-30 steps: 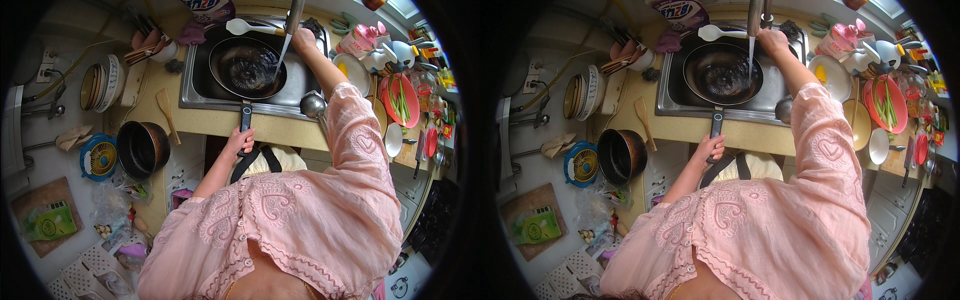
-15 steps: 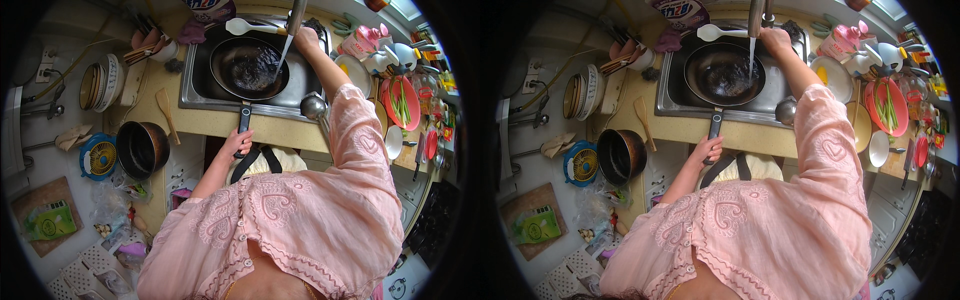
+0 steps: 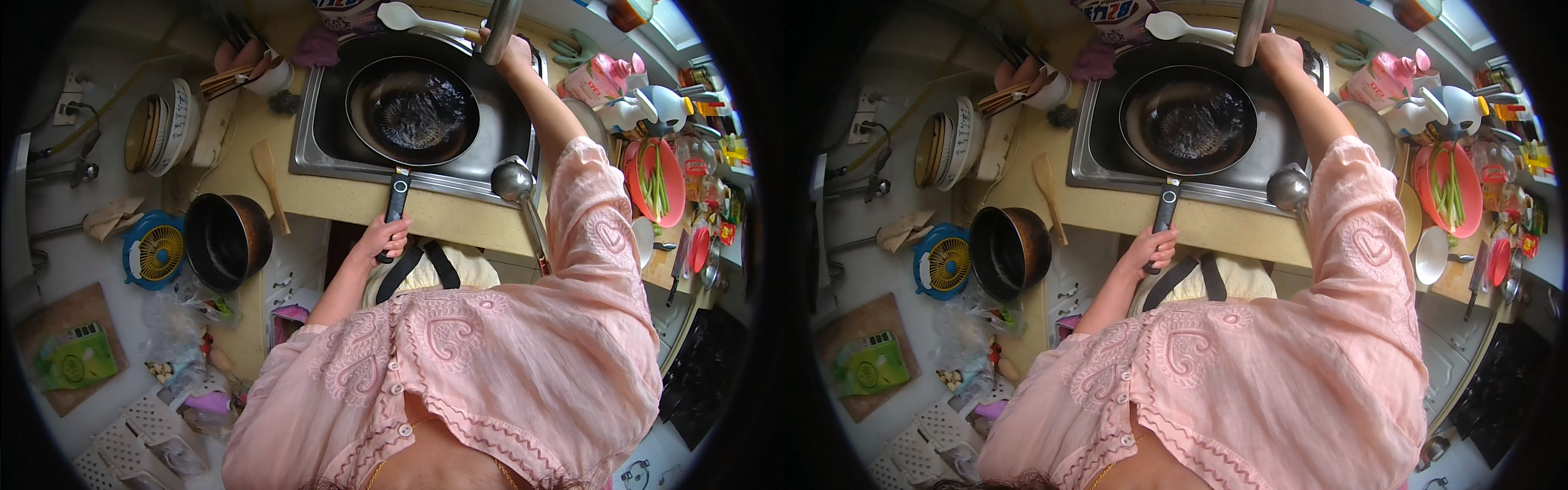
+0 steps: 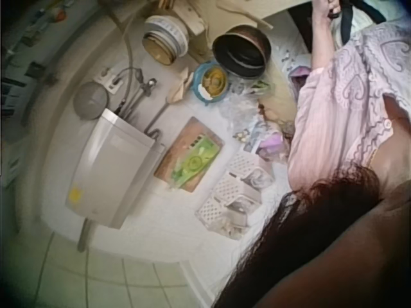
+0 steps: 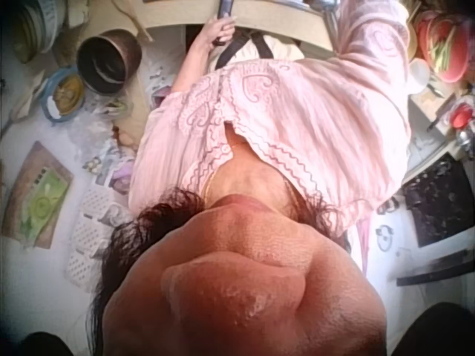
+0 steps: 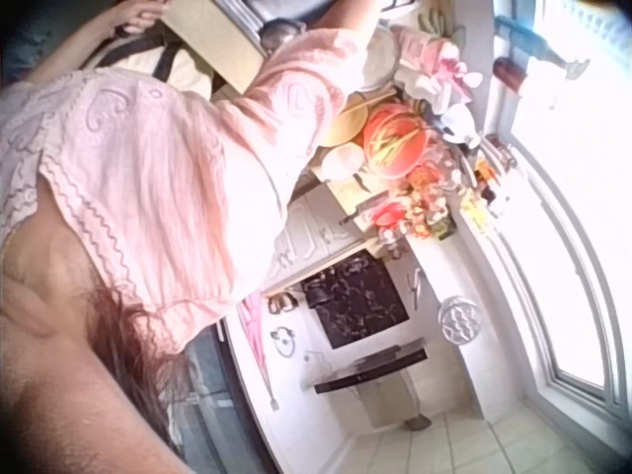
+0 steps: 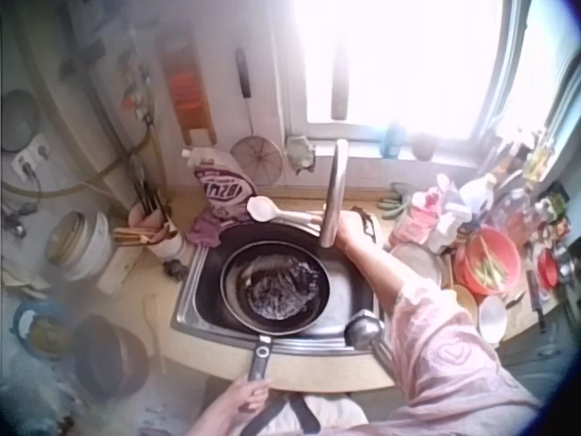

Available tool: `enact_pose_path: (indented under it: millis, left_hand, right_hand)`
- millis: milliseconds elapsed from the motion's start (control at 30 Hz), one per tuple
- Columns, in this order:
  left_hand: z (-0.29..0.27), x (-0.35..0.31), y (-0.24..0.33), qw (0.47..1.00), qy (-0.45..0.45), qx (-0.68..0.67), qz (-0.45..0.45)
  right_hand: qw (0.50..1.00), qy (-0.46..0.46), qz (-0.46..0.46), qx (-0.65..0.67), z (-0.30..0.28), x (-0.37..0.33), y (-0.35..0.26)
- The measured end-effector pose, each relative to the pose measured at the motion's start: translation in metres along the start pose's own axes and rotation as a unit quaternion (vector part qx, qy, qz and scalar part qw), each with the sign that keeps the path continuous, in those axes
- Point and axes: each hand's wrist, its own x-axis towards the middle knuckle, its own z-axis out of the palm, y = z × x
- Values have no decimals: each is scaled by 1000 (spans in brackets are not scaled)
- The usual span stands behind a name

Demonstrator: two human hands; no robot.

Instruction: The person scrubs the inside of a frying pan with a white spatula and a black scrubbing pad in a kitchen sink. They rinse the pan under running water and continue scrubbing to remove residue.

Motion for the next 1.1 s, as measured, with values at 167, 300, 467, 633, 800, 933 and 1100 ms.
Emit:
enact_pose_path:
  millis: [167, 300, 467, 633, 800, 933, 1100]
  left_hand:
    - [-2, 1, -2, 1000, -17, -24, 6]
    - [-7, -1, -2, 999, -30, -37, 9]
    - [-5, -2, 0, 1000, -16, -4, -1]
    - [-1, -2, -7, 999, -8, -39, 8]
    - [-8, -2, -6, 999, -27, -18, 6]
    - [-15, 1, -3, 999, -37, -8, -12]
    - [-7, -4, 1, 1000, -22, -2, -4]
  right_hand:
    - [993, -2, -122, 0, 10, -52, -2]
    - [951, -288, -93, 65, 31, -107, -42]
    - [937, -335, -94, 34, 75, -126, -92]
    - [962, -266, -39, -53, 89, -108, -78]
    - [912, -410, -12, -22, 46, -121, -68]
    - [925, -367, -96, 1, 47, -141, -97]
    - [955, -290, -21, -51, 81, -103, -96]
